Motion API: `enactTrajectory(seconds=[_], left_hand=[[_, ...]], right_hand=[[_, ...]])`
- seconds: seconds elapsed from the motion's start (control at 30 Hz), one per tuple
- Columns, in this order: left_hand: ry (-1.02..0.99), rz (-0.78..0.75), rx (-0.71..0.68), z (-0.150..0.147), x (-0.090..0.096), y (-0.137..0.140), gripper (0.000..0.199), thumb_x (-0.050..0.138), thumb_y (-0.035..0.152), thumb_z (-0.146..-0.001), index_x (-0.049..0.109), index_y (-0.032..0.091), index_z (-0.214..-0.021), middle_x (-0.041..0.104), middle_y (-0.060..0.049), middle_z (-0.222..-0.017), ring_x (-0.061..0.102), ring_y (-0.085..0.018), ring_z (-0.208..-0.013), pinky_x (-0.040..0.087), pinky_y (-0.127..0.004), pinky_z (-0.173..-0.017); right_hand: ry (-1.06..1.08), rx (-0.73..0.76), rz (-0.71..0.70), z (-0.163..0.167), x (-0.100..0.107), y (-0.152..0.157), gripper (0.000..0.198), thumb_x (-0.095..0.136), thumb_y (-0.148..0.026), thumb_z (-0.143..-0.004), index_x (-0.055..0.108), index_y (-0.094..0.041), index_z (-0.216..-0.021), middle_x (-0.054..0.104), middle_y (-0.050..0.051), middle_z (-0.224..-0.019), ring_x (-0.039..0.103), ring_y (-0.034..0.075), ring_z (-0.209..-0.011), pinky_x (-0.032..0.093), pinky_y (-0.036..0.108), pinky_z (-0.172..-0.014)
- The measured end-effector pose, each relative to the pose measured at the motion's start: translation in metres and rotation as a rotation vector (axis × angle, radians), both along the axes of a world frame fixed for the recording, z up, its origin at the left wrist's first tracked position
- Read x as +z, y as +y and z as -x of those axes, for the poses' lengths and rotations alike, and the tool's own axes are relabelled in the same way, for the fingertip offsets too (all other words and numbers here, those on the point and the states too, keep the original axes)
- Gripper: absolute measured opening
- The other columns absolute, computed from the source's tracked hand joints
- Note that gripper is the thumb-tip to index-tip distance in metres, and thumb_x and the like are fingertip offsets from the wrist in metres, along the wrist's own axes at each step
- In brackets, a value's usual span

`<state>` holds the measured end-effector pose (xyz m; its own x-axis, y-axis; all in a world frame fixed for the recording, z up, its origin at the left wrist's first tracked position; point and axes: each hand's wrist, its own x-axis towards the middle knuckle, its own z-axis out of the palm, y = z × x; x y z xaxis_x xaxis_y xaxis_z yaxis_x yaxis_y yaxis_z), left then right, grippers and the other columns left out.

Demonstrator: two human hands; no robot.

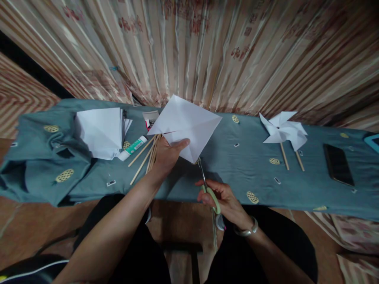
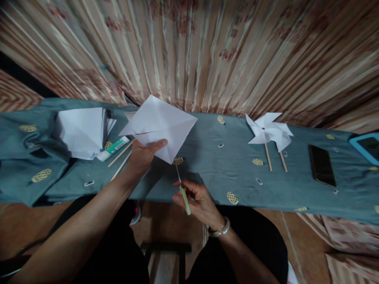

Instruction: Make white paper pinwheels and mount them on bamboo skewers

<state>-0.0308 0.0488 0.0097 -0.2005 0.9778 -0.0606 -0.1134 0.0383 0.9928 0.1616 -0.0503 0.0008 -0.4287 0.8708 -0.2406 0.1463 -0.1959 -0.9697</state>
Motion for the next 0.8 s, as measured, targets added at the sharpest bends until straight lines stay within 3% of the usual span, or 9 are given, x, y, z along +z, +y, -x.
enactTrajectory(seconds=[0.1, 0.23, 0.47, 0.67, 0.8], left_hand=[[-0.046, -0.089, 0.037, -0.004, 0.0, -0.002, 0.03, 0.078, 0.03, -0.064, 0.069, 0.017, -0.089, 0.075, -0.006, -0.095, 0.069, -0.024, -0.088, 0.055, -0.038, -0.083], [-0.006, -0.081, 0.027, -0.008, 0.003, -0.006, 0.02, 0.077, 0.027, -0.066, 0.069, 0.019, -0.082, 0.075, -0.005, -0.093, 0.069, -0.024, -0.089, 0.056, -0.037, -0.083], [-0.04, -0.117, 0.026, -0.015, 0.0, -0.008, 0.023, 0.079, 0.025, -0.062, 0.067, 0.016, -0.08, 0.073, -0.004, -0.083, 0.069, -0.023, -0.084, 0.055, -0.036, -0.082], [-0.074, -0.121, 0.01, -0.017, -0.003, -0.008, 0.028, 0.08, 0.024, -0.062, 0.069, 0.016, -0.086, 0.074, -0.003, -0.086, 0.069, -0.022, -0.086, 0.054, -0.035, -0.084], [-0.075, -0.112, -0.009, -0.017, -0.005, -0.01, 0.019, 0.079, 0.025, -0.064, 0.07, 0.017, -0.079, 0.073, -0.003, -0.083, 0.069, -0.023, -0.082, 0.054, -0.037, -0.082]], right_hand=[[-0.037, 0.017, -0.006, 0.001, 0.002, 0.001, 0.046, 0.067, -0.056, -0.081, 0.067, -0.018, -0.106, 0.065, 0.0, -0.07, 0.053, 0.012, -0.062, 0.04, 0.025, -0.056], [-0.036, 0.008, 0.042, 0.002, 0.002, 0.002, 0.047, 0.069, -0.056, -0.08, 0.067, -0.018, -0.106, 0.066, 0.0, -0.071, 0.052, 0.012, -0.059, 0.04, 0.025, -0.055], [-0.033, -0.011, 0.059, 0.001, -0.001, 0.004, 0.045, 0.069, -0.056, -0.079, 0.068, -0.019, -0.104, 0.067, 0.001, -0.072, 0.053, 0.012, -0.059, 0.042, 0.023, -0.052], [-0.013, -0.013, 0.064, 0.0, -0.002, 0.005, 0.044, 0.07, -0.056, -0.078, 0.069, -0.019, -0.104, 0.066, 0.0, -0.073, 0.054, 0.011, -0.058, 0.044, 0.024, -0.053], [0.003, -0.032, 0.085, 0.0, -0.003, 0.004, 0.044, 0.071, -0.055, -0.078, 0.069, -0.019, -0.102, 0.066, 0.001, -0.073, 0.054, 0.011, -0.059, 0.044, 0.024, -0.054]])
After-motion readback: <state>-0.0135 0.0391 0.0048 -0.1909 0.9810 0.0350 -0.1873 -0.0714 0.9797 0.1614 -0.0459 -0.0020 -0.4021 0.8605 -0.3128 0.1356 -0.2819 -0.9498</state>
